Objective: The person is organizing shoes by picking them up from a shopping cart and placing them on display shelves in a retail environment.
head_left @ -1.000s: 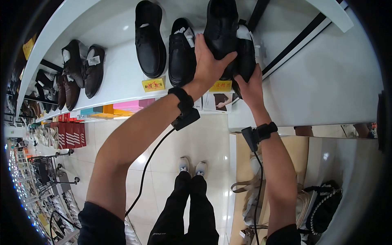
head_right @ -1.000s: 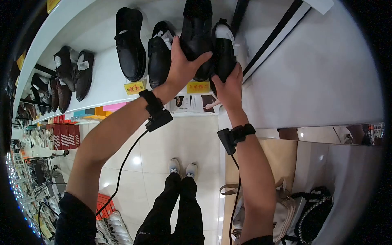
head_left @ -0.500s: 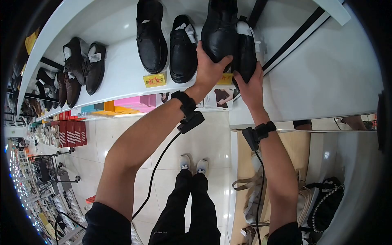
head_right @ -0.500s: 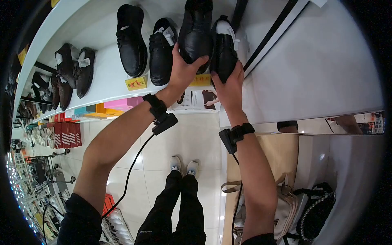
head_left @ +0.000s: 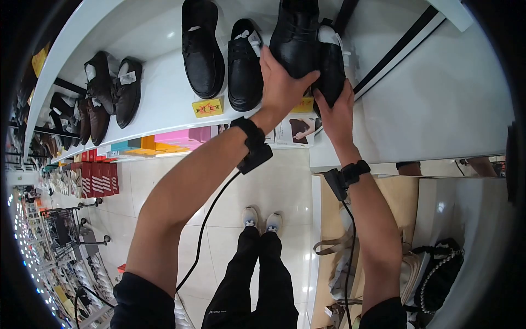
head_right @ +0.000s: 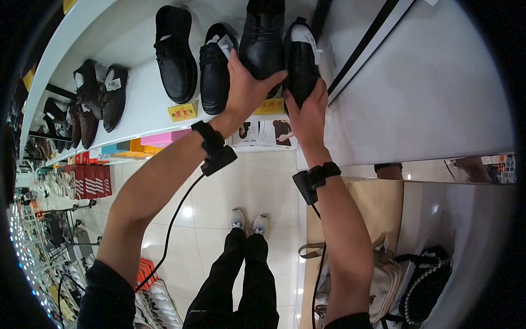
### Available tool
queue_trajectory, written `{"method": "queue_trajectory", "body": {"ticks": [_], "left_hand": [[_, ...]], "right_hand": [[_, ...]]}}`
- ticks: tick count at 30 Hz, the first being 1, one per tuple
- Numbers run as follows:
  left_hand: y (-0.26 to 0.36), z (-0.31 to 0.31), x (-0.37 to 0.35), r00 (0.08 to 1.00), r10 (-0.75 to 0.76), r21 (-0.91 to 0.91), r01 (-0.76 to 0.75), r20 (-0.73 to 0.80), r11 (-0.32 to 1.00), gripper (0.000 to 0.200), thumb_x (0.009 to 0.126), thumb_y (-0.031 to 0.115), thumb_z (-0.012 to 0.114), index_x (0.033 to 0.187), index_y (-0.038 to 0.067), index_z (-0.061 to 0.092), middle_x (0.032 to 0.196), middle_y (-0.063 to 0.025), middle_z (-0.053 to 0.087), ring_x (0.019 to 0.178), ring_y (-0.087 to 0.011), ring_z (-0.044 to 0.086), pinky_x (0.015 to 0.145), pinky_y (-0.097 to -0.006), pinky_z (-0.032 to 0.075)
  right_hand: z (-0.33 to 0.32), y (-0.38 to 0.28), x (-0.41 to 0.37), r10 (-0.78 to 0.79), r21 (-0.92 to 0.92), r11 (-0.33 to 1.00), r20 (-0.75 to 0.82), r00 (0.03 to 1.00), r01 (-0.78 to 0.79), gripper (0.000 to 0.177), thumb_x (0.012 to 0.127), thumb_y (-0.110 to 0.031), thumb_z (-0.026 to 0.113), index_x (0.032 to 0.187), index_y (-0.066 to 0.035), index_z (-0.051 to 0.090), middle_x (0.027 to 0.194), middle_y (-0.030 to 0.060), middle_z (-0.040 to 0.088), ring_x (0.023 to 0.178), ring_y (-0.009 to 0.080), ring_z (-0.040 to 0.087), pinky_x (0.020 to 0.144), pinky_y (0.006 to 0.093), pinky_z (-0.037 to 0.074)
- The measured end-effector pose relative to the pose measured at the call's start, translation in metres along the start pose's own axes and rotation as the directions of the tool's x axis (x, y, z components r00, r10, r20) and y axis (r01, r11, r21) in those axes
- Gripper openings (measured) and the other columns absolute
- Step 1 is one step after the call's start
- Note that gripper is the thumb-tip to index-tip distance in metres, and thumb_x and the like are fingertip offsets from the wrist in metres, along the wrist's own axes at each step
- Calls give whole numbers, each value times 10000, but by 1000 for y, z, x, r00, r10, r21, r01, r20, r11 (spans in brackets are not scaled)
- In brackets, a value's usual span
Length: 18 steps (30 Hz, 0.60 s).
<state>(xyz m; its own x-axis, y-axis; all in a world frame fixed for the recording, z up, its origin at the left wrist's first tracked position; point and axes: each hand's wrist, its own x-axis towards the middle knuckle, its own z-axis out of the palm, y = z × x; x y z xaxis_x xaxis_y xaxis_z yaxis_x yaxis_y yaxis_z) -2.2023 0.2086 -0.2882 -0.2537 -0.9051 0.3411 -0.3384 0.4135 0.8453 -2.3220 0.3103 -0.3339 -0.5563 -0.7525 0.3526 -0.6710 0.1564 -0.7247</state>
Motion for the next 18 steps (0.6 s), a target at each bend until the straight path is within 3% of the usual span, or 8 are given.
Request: {"method": "queue_trajectory", "body": {"ticks": [1,6,8,18], "left_hand": [[0,3,8,996,77,104,-72,-51,992,1252,675,341,907,1490,-140,88,1503,-333,246,1412,-466,303,1152,-434,353],[3,13,38,992,63,147,-46,-114,988,1239,651,373,898,1496,-106,129,1468,-310,306,1384,-459,340,1134,-446,379],[11,11,44,997,-81,173,78,10,982,1185,663,379,867,1490,-93,162,1437,-284,346,1351,-446,379,1101,-461,412],[16,12,38,989,-133,47,136,-62,990,1054,689,368,850,1439,-95,272,1380,-288,397,1294,-442,440,1074,-461,429]], "right_hand": [[0,1,0,-13,-18,1000,0,1000,13,835,924,-355,707,1462,116,276,1428,321,388,1283,455,461,1070,443,415],[0,0,0,-34,-62,997,-2,999,34,844,930,-369,697,1462,116,256,1426,330,382,1291,471,437,1077,459,405],[0,1,-2,-29,-26,999,13,999,29,843,937,-370,688,1459,124,247,1428,338,374,1295,484,425,1086,473,392],[1,9,0,-113,13,994,13,994,112,832,951,-353,679,1455,137,233,1417,358,359,1282,500,422,1086,487,384]]}}
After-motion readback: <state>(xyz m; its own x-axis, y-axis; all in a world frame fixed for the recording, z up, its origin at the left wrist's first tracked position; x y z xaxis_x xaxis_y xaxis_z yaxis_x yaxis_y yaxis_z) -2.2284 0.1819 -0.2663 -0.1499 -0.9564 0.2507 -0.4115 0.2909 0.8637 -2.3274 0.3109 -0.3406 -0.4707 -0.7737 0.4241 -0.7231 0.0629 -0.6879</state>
